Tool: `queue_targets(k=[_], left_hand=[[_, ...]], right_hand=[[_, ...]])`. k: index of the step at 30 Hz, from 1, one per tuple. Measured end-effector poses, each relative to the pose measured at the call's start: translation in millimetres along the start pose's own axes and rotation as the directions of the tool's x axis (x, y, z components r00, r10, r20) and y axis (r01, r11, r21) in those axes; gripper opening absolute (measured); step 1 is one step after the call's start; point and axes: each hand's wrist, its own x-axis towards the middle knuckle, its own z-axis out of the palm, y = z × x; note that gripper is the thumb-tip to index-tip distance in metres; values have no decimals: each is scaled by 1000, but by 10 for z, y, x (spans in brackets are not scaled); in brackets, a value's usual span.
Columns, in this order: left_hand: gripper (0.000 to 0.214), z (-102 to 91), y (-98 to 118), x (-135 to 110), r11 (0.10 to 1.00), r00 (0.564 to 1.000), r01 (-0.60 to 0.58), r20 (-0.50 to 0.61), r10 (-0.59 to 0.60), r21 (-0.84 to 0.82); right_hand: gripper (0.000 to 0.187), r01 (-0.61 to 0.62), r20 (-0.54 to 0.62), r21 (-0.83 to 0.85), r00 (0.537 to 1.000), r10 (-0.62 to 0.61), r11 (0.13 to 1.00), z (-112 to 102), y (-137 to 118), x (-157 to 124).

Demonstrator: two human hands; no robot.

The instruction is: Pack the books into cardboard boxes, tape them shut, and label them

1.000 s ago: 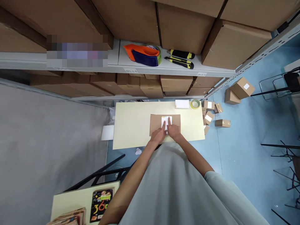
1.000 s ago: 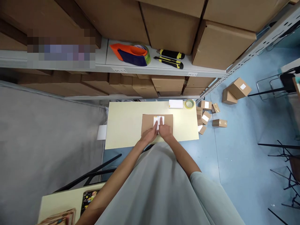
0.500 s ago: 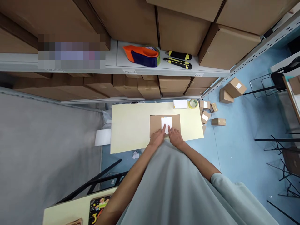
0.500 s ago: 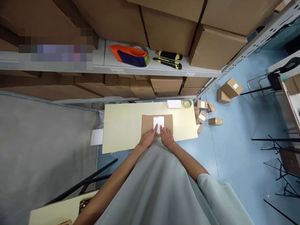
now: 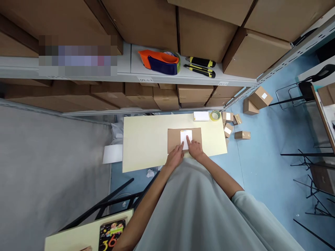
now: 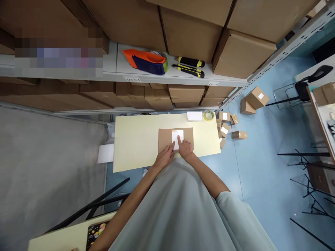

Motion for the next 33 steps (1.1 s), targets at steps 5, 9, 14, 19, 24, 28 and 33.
queue_targets(k=[5, 9, 14, 19, 24, 28, 33], left_hand=[[75, -83, 71, 130, 999, 999, 33, 40, -34, 26], [75, -208, 184, 297, 992, 991, 88, 93, -97, 95], [75, -219, 231, 375, 988, 990, 103, 80, -112, 112], [67, -86, 26, 153, 997, 999, -17, -43, 13, -74], [34, 83, -381, -290, 915, 990, 15, -125, -71, -404], [31, 287, -722, -527, 803, 921, 245, -128, -367, -544], [72, 449, -812, -397, 618, 866, 287, -77, -494, -732]], right_hand=[[74, 6, -58, -30, 998, -7, 1000, 165, -44, -197], [73, -53, -16, 23, 998, 53, 998, 59, -16, -55], [71, -104, 12, 121, 995, 103, 987, -133, -9, 179], [64, 3, -81, 123, 997, 7, 992, 82, 32, -97], [36, 137, -185, 397, 981, -67, 907, 539, 485, -577], [34, -83, -200, 675, 936, 290, 733, 856, 863, -703], [70, -119, -67, 870, 933, 354, 478, 1037, 902, -504]])
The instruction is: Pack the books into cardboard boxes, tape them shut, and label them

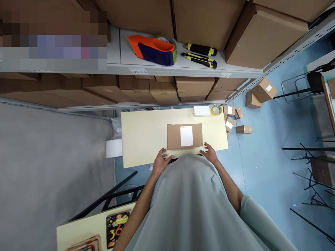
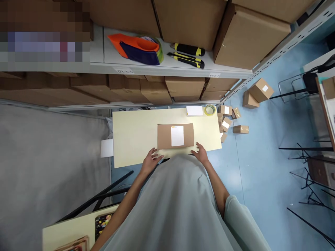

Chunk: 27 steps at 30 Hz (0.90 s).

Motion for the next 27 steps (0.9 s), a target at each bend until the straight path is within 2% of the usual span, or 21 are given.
queue_targets(k=[2, 6, 8, 11, 14, 16, 20, 24, 27], left_hand=[[85, 76, 65, 64, 999, 999, -14, 39, 15, -43], [74, 129, 248, 121, 999, 995, -48, 82, 50, -22], [67, 99, 361, 135, 995, 994, -96, 45, 95, 7], [55, 13, 576, 167, 973, 973, -224, -37, 226, 53], [48, -81, 805, 192, 942, 935, -333, -120, 334, 30], [49, -131, 918, 192, 933, 920, -361, -159, 358, 10], [46, -171, 975, 196, 946, 924, -323, -203, 324, 40], [43, -152, 868, 282, 980, 953, -191, -229, 199, 60], [44, -129, 807, 404, 989, 960, -144, -237, 147, 29]], right_hand=[[74, 6, 55, 39, 998, -8, 999, 76, -39, 62], [63, 40, 62, 82, 997, -45, 996, 67, -161, 117], [55, 79, 32, 93, 996, -82, 993, -30, -248, 134], [43, 131, -40, 86, 991, -128, 988, -231, -445, 167], [42, 180, -117, 15, 977, -177, 984, -416, -693, 186], [42, 200, -160, -61, 965, -207, 978, -489, -837, 190], [39, 144, -192, -182, 965, -178, 973, -469, -978, 225], [38, 113, -137, -206, 980, -143, 972, -306, -972, 314], [41, 105, -139, -212, 981, -136, 972, -194, -967, 419]])
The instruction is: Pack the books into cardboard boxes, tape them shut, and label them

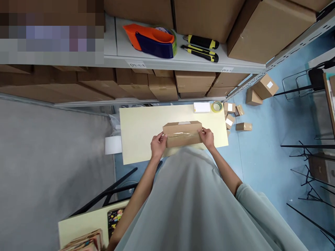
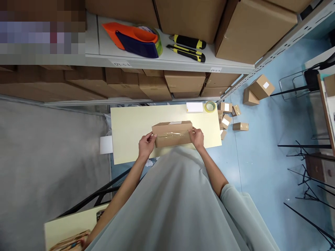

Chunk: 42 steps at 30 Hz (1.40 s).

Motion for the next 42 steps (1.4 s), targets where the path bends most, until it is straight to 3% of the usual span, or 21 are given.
queue_targets(k=[9, 14, 17, 20, 23, 27, 30, 34, 39, 42], left_hand=[[41, 155, 94, 387, 1000, 998, -25, -55, 24, -12], [53, 135, -5, 311, 972, 997, 78, 32, -73, -223], [61, 87, -156, 200, 871, 979, 204, 117, -170, -446], [56, 7, -376, 82, 802, 961, 275, 148, -232, -531], [49, -49, -601, -33, 827, 942, 333, 195, -272, -454], [62, 5, -733, -129, 877, 930, 337, 267, -253, -343], [72, 131, -659, -133, 908, 938, 276, 294, -183, -316], [63, 260, -495, -97, 949, 945, 189, 309, -106, -254], [44, 185, -467, -97, 984, 965, 121, 247, -85, -135], [45, 84, -474, -121, 990, 983, 53, 180, -29, -133]], right_hand=[[48, 14, -55, 37, 998, -12, 999, 106, -35, 397], [55, -57, -53, 175, 996, 67, 983, 159, 68, 404], [60, -118, 11, 414, 992, 125, 902, 157, 236, 351], [63, -194, 88, 606, 980, 177, 772, 109, 506, 248], [57, -263, 162, 623, 965, 208, 737, 85, 768, 110], [57, -280, 217, 603, 959, 184, 747, 186, 889, -17], [58, -189, 226, 614, 972, 59, 767, 329, 811, -21], [52, -70, 198, 592, 978, -61, 803, 433, 675, 22], [44, -13, 165, 532, 982, -89, 847, 292, 595, -15], [48, 43, 131, 460, 985, -116, 887, 175, 527, -71]])
